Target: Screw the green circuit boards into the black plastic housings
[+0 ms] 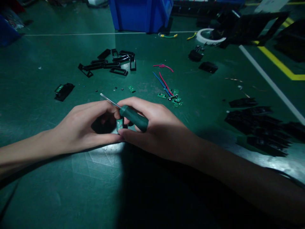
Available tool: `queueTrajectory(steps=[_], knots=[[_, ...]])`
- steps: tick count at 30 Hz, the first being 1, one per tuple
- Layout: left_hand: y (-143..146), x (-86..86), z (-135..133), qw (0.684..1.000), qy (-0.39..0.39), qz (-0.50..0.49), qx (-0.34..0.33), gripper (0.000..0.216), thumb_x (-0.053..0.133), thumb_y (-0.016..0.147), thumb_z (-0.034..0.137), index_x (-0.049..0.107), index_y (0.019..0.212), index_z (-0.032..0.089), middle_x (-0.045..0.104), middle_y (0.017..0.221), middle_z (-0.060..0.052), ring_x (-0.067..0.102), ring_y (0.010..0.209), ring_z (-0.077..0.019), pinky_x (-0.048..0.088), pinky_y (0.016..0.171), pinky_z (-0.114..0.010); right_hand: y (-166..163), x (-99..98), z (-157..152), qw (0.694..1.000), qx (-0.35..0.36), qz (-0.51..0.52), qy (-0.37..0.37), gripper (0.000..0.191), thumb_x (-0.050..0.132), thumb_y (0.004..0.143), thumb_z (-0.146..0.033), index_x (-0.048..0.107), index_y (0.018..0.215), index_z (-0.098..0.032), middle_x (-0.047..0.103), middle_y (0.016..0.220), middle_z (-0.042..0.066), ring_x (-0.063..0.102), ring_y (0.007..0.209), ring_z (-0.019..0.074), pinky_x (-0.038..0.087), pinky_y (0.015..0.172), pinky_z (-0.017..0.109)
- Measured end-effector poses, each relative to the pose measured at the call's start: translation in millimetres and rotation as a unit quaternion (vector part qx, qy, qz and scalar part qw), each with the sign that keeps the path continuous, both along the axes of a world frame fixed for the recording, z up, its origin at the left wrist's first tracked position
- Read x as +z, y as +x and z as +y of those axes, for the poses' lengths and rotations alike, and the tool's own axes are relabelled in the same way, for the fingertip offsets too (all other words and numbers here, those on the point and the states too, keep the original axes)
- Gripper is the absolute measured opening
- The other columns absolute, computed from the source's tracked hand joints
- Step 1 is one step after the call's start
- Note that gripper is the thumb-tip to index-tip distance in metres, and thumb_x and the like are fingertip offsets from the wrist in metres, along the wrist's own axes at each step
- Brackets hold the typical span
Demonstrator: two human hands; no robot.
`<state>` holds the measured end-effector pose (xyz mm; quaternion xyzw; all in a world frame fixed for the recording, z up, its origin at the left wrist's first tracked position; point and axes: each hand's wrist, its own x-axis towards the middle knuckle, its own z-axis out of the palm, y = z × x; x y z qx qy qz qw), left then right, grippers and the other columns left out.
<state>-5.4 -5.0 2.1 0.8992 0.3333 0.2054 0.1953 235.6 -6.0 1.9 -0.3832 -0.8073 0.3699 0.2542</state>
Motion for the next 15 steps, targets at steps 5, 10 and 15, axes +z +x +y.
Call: queueTrajectory(steps=[5, 10, 15], knots=[[0.5, -1.6, 0.8, 1.0, 0.015, -0.004, -0.003, 0.036, 0.08, 0.091, 0.043, 0.058, 0.106, 0.018, 0.067, 0.093, 0.002, 0.06, 0.075, -0.0104, 0.044, 0.067, -0.022, -0.4, -2.4, -0.1, 0.999, 0.006, 0.003, 0.049, 0.053, 0.079, 0.089, -0.041, 0.065, 0.136, -0.021, 0.073, 0.131, 0.008, 0.07, 0.116, 0.0266, 0.055, 0.104, 0.038], [1.5, -1.0, 0.2, 1.0, 0.019, -0.003, 0.003, 0.036, 0.08, 0.09, 0.043, 0.059, 0.104, 0.018, 0.068, 0.092, 0.001, 0.059, 0.073, -0.0109, 0.043, 0.065, -0.022, -0.6, -2.4, -3.7, 0.998, 0.005, 0.003, 0.061, 0.053, 0.074, 0.093, -0.042, 0.061, 0.141, -0.024, 0.069, 0.139, 0.008, 0.068, 0.123, 0.0294, 0.054, 0.11, 0.045], [0.9, -0.1, 0.2, 1.0, 0.014, -0.006, -0.001, 0.033, 0.079, 0.091, 0.042, 0.059, 0.104, 0.019, 0.069, 0.094, 0.001, 0.063, 0.079, -0.0124, 0.045, 0.069, -0.023, -0.9, -2.2, -5.8, 0.997, 0.006, -0.004, 0.08, 0.056, 0.073, 0.092, -0.036, 0.059, 0.144, -0.022, 0.069, 0.139, 0.009, 0.068, 0.124, 0.0297, 0.054, 0.113, 0.046]])
